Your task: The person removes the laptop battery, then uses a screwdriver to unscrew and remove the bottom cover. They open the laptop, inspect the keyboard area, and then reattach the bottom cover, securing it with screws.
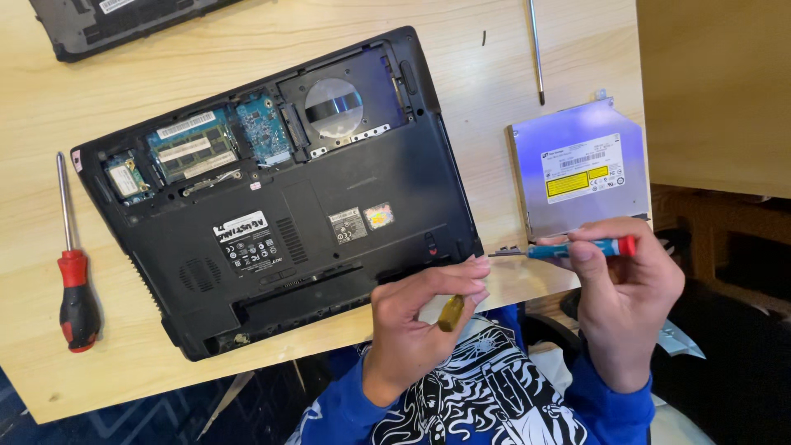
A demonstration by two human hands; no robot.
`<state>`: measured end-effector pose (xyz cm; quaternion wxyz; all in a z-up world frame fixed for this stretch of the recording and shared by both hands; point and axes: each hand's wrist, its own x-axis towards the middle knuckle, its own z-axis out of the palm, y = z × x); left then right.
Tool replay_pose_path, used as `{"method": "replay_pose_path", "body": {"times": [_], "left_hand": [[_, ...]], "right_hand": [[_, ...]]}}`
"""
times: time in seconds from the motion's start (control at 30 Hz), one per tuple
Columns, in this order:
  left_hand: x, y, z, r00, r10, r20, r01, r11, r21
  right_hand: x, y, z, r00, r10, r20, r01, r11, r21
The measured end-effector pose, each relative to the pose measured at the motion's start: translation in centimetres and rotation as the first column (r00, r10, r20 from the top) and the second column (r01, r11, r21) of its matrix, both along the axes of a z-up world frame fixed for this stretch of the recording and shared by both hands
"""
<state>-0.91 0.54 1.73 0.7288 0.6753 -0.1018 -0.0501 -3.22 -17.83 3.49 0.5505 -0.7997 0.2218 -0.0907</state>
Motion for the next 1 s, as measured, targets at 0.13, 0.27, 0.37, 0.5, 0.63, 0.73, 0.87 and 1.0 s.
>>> {"method": "replay_pose_path", "body": {"times": [0.13,0.27,0.37,0.5,0.63,0.73,0.87,1.0], "left_hand": [[-0.3,-0.2,-0.6,0.991,-0.021,0.130,0.012,0.998,0.066],[-0.3,-0.4,-0.7,0.962,-0.056,0.266,0.016,0.989,0.150],[-0.7,-0.5,-0.8,0.955,-0.040,0.294,-0.030,0.973,0.229],[-0.8,-0.7,-0.4,0.962,-0.020,0.273,-0.055,0.963,0.265],[-1.1,-0.7,-0.4,0.969,-0.002,0.248,-0.069,0.958,0.280],[-1.0,-0.9,-0.3,0.968,0.012,0.251,-0.087,0.954,0.287],[-0.8,-1.1,0.1,0.961,0.047,0.271,-0.129,0.948,0.291],[-0.8,-1.2,0.0,0.955,0.035,0.295,-0.128,0.945,0.301]], "right_hand": [[-0.6,0.4,0.3,0.998,0.009,0.060,-0.004,0.996,-0.084],[-0.7,0.0,-0.4,0.990,-0.046,0.134,0.055,0.997,-0.061],[-0.9,0.1,-0.5,0.988,-0.045,0.145,0.052,0.998,-0.046],[-0.8,-0.2,-0.9,0.993,0.017,0.120,-0.003,0.993,-0.115],[-0.9,-0.6,-1.2,0.991,0.042,0.128,-0.030,0.995,-0.092],[-0.9,-0.6,-1.4,0.987,0.055,0.149,-0.042,0.995,-0.094],[-1.0,-0.3,-1.5,0.980,0.041,0.195,-0.034,0.999,-0.036],[-1.2,-0.7,-1.7,0.973,0.077,0.218,-0.070,0.997,-0.038]]}}
